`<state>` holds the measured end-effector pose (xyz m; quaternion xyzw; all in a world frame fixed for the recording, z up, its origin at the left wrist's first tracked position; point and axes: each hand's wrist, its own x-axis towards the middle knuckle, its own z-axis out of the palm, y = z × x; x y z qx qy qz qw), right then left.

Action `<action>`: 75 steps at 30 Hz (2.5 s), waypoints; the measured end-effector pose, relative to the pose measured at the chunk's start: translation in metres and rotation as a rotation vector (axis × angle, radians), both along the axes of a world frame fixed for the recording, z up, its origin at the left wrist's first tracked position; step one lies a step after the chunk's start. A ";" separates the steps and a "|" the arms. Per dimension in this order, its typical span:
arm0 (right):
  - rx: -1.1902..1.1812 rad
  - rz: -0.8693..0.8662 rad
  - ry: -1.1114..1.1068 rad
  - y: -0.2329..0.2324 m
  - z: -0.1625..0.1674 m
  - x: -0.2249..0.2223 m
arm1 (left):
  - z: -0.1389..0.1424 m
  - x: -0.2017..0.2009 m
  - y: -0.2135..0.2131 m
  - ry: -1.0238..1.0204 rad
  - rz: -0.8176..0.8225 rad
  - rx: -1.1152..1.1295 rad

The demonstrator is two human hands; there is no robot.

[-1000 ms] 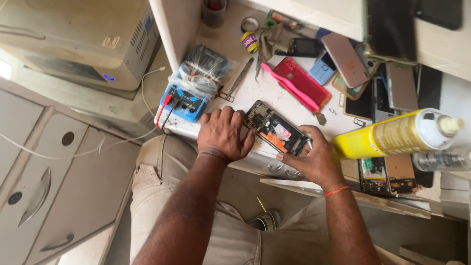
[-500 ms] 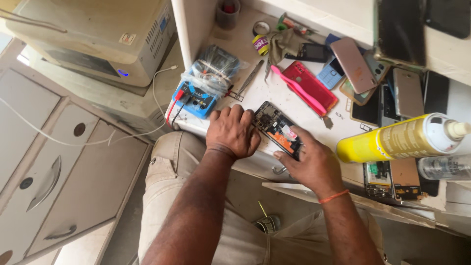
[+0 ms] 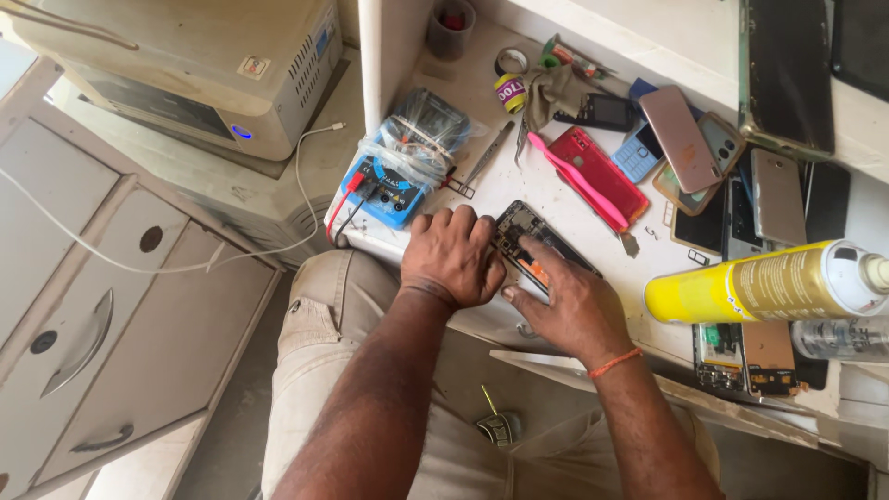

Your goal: The person works on a disassembled smartphone at a repair bench, using a screwdriver to unscrew and adjust internal components while holding the phone steady. They then pick up a red phone housing, align it with the device, and press the parts together, with a spray can and other phones on the bench nearby.

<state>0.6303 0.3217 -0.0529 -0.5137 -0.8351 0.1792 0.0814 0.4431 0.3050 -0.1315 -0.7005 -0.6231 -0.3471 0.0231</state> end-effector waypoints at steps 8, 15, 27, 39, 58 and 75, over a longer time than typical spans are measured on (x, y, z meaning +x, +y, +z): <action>-0.010 0.003 -0.014 -0.001 0.003 -0.003 | 0.002 0.001 0.000 -0.022 0.002 0.037; 0.079 0.076 0.077 -0.001 0.005 -0.002 | -0.002 0.001 0.000 -0.038 -0.001 0.041; -0.075 -0.135 -0.114 0.008 -0.004 0.004 | -0.009 0.015 -0.046 0.041 -0.003 0.057; 0.106 0.099 0.085 0.013 -0.015 0.012 | -0.009 0.043 -0.072 0.117 0.003 -0.253; 0.060 -0.016 0.117 0.008 -0.030 0.020 | -0.021 0.043 -0.069 0.167 -0.005 -0.327; 0.178 0.132 0.131 0.009 -0.026 0.016 | -0.029 0.042 -0.067 0.119 -0.011 -0.267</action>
